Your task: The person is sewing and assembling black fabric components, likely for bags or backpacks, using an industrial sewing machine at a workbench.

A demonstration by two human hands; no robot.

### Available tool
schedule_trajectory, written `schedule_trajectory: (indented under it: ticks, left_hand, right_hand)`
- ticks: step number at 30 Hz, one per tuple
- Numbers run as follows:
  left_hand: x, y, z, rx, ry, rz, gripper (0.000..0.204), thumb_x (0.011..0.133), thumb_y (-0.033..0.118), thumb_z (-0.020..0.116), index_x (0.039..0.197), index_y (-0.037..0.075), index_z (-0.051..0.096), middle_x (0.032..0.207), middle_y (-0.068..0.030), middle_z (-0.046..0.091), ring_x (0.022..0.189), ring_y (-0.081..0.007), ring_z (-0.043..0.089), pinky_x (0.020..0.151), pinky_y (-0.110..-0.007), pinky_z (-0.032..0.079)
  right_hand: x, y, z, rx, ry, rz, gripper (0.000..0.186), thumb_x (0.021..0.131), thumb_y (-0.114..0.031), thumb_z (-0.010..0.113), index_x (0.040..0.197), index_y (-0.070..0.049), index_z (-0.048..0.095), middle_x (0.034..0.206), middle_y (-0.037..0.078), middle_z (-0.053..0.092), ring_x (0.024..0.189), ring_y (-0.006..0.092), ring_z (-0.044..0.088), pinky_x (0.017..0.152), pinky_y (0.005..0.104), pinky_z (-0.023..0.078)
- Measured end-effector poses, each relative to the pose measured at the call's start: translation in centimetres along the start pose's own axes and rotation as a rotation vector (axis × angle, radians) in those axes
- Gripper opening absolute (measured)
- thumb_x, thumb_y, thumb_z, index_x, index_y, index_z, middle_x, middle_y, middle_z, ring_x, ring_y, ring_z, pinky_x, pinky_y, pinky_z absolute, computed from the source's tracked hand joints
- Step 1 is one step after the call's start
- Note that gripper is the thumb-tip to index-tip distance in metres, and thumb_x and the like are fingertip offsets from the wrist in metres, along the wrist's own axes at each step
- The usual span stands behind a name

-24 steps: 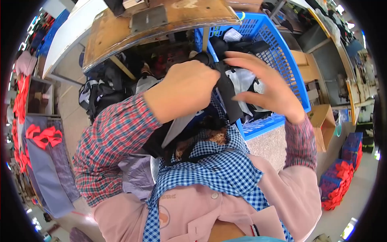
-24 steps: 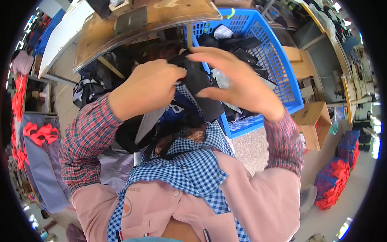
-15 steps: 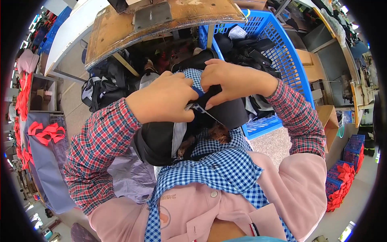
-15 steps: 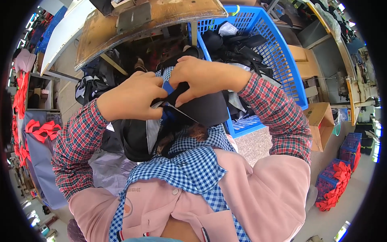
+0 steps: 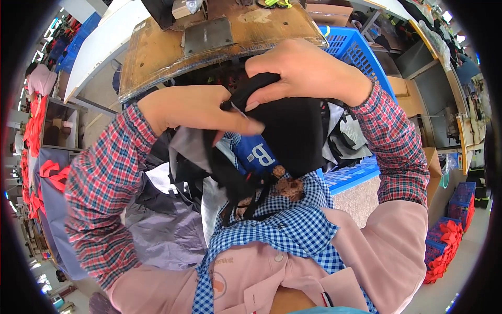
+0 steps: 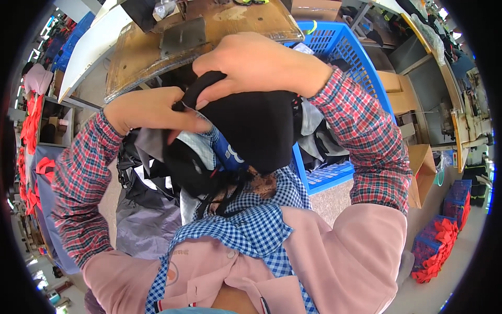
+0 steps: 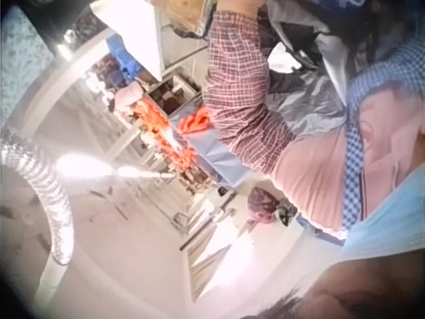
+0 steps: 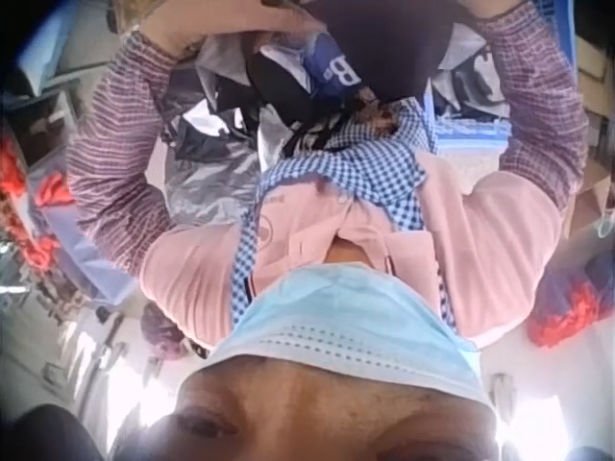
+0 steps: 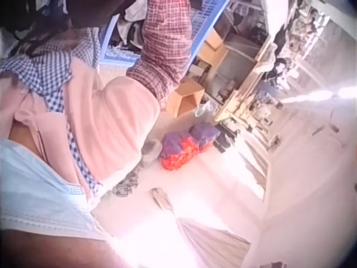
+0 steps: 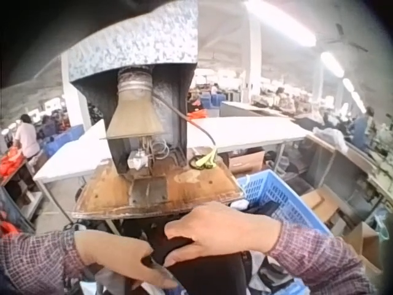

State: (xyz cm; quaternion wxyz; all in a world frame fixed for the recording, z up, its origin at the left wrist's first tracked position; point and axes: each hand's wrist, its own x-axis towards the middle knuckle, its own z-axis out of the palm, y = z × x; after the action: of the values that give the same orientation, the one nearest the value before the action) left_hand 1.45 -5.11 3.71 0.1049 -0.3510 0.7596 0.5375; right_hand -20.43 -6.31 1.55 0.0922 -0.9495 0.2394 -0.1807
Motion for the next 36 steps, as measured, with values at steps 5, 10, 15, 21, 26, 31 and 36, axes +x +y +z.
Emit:
schedule_trajectory:
  ticks: [5, 10, 15, 21, 26, 31, 36]
  left_hand:
    - [-2.3, -0.9, -1.1, 0.634, 0.426, -0.051, 0.023, 0.076, 0.018, 0.067, 0.089, 0.001, 0.058, 0.086, -0.0111, 0.066, 0.082, -0.0203, 0.063, 0.069, -0.036, 0.047]
    - [-3.0, -3.4, -2.0, 0.251, 0.554, 0.089, 0.042, 0.086, 0.010, 0.058, 0.126, 0.001, 0.053, 0.111, -0.0086, 0.063, 0.106, -0.0185, 0.060, 0.094, -0.030, 0.044]
    - [-2.3, -6.6, -4.6, -0.407, 0.492, 0.151, 0.042, 0.095, 0.018, 0.060, 0.129, -0.004, 0.052, 0.112, -0.0094, 0.065, 0.104, -0.0121, 0.061, 0.094, -0.025, 0.045]
    - [-0.5, -8.7, -9.1, -0.198, 0.616, 0.055, 0.036, 0.095, 0.017, 0.059, 0.125, -0.002, 0.057, 0.107, -0.0053, 0.067, 0.098, -0.0092, 0.060, 0.089, -0.022, 0.046]
    - [-0.1, -8.5, -9.6, -0.178, 0.512, 0.139, 0.042, 0.090, 0.029, 0.066, 0.120, 0.000, 0.061, 0.101, -0.0005, 0.064, 0.097, -0.0079, 0.058, 0.088, -0.022, 0.044]
    - [0.8, -9.3, -8.3, -0.331, 0.476, 0.103, 0.056, 0.081, 0.046, 0.073, 0.113, 0.000, 0.066, 0.099, -0.0005, 0.067, 0.098, -0.0125, 0.057, 0.094, -0.026, 0.038]
    - [1.9, -9.3, -9.2, 0.113, 0.740, 0.015, 0.046, 0.076, 0.042, 0.075, 0.101, 0.004, 0.071, 0.086, -0.0070, 0.067, 0.082, -0.0186, 0.061, 0.079, -0.032, 0.046]
  right_hand:
    - [1.3, 1.1, 0.3, -0.100, 0.093, -0.029, 0.045, 0.084, -0.052, 0.065, 0.087, -0.007, 0.062, 0.063, 0.017, 0.056, 0.066, 0.0388, 0.059, 0.058, 0.0459, 0.045]
    - [1.8, 4.0, 1.4, -0.162, 0.205, 0.002, 0.047, 0.087, -0.054, 0.062, 0.088, -0.007, 0.062, 0.061, 0.017, 0.055, 0.063, 0.0382, 0.058, 0.056, 0.0455, 0.045]
    - [3.8, 5.4, 2.1, -0.187, 0.162, 0.098, 0.037, 0.087, -0.043, 0.067, 0.098, -0.008, 0.064, 0.066, 0.017, 0.057, 0.067, 0.0376, 0.059, 0.059, 0.0437, 0.045]
    - [5.9, 9.3, 3.6, -0.199, 0.249, 0.058, 0.037, 0.088, -0.040, 0.067, 0.104, -0.007, 0.065, 0.075, 0.018, 0.060, 0.073, 0.0372, 0.060, 0.064, 0.0436, 0.048]
    - [6.5, 9.9, 3.0, -0.080, 0.239, 0.068, 0.037, 0.086, -0.039, 0.069, 0.102, -0.006, 0.064, 0.077, 0.017, 0.060, 0.074, 0.0375, 0.060, 0.064, 0.0425, 0.047]
    - [7.0, 10.2, 2.6, -0.118, 0.193, 0.056, 0.046, 0.086, -0.051, 0.065, 0.093, -0.005, 0.065, 0.073, 0.018, 0.063, 0.075, 0.0387, 0.062, 0.067, 0.0429, 0.049]
    - [7.7, 11.2, 3.7, -0.180, 0.255, 0.028, 0.048, 0.086, -0.053, 0.064, 0.094, -0.005, 0.065, 0.076, 0.018, 0.063, 0.077, 0.0390, 0.063, 0.068, 0.0433, 0.049]
